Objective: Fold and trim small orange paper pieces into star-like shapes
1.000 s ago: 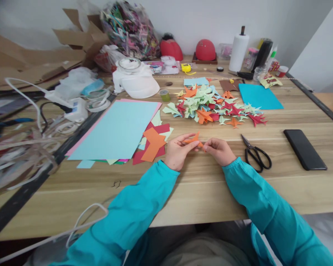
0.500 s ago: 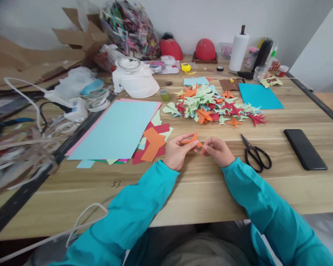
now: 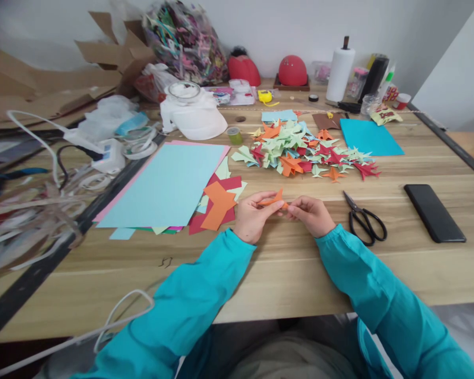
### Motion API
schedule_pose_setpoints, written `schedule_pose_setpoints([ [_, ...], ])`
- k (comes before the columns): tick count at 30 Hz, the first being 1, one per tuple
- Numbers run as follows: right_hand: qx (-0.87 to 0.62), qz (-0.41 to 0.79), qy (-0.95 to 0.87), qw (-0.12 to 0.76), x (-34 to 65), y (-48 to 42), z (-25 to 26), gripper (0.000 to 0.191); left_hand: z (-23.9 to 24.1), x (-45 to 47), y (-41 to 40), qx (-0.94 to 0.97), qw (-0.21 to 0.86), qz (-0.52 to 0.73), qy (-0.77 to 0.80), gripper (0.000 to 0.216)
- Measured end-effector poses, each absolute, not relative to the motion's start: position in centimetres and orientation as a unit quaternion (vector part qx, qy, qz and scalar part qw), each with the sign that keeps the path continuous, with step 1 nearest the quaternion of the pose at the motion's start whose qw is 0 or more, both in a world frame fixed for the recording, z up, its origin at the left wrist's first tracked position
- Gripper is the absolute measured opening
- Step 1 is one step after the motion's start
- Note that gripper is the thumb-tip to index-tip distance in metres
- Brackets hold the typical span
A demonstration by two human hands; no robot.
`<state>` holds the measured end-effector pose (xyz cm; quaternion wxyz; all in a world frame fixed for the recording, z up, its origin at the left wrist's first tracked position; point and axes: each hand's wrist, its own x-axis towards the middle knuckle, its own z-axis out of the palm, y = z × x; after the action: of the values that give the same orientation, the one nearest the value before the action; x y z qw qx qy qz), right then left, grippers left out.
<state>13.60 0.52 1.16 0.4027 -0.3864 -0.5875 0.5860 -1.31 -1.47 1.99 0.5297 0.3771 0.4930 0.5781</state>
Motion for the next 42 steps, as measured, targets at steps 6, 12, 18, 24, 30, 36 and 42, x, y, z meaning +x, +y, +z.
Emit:
schedule_pose_setpoints([
  [6,-0.388,0.540,-0.626,0.408,13.76,0.45,1.18,0.029,2.05,-1.31,-1.52,0.376,0.531,0.580,0.491,0.040],
  [12,-0.398,0.522,-0.640,0.398,13.88,0.35,1.44,0.031,1.87,-1.31,-1.54,0.372,0.558,0.548,0.500,0.055],
  [18,-0.395,0.551,-0.626,0.385,13.69,0.17,1.37,0.033,2.02,-1.21,-1.64,0.350,0.557,0.555,0.509,0.051],
  [24,-0.396,0.575,-0.597,0.396,13.60,0.15,1.41,0.034,1.99,-1.27,-1.35,0.344,0.560,0.573,0.488,0.046],
  [30,-0.395,0.593,-0.593,0.374,13.52,0.17,1.48,0.038,1.80,-1.55,-1.13,0.357,0.556,0.578,0.478,0.036],
  [36,-0.391,0.609,-0.598,0.344,13.44,0.00,1.39,0.037,1.96,-1.55,-1.11,0.351,0.543,0.586,0.488,0.035],
  [42,-0.384,0.624,-0.590,0.339,13.56,0.07,1.06,0.039,1.87,-1.70,-0.81,0.325,0.529,0.598,0.507,0.039],
])
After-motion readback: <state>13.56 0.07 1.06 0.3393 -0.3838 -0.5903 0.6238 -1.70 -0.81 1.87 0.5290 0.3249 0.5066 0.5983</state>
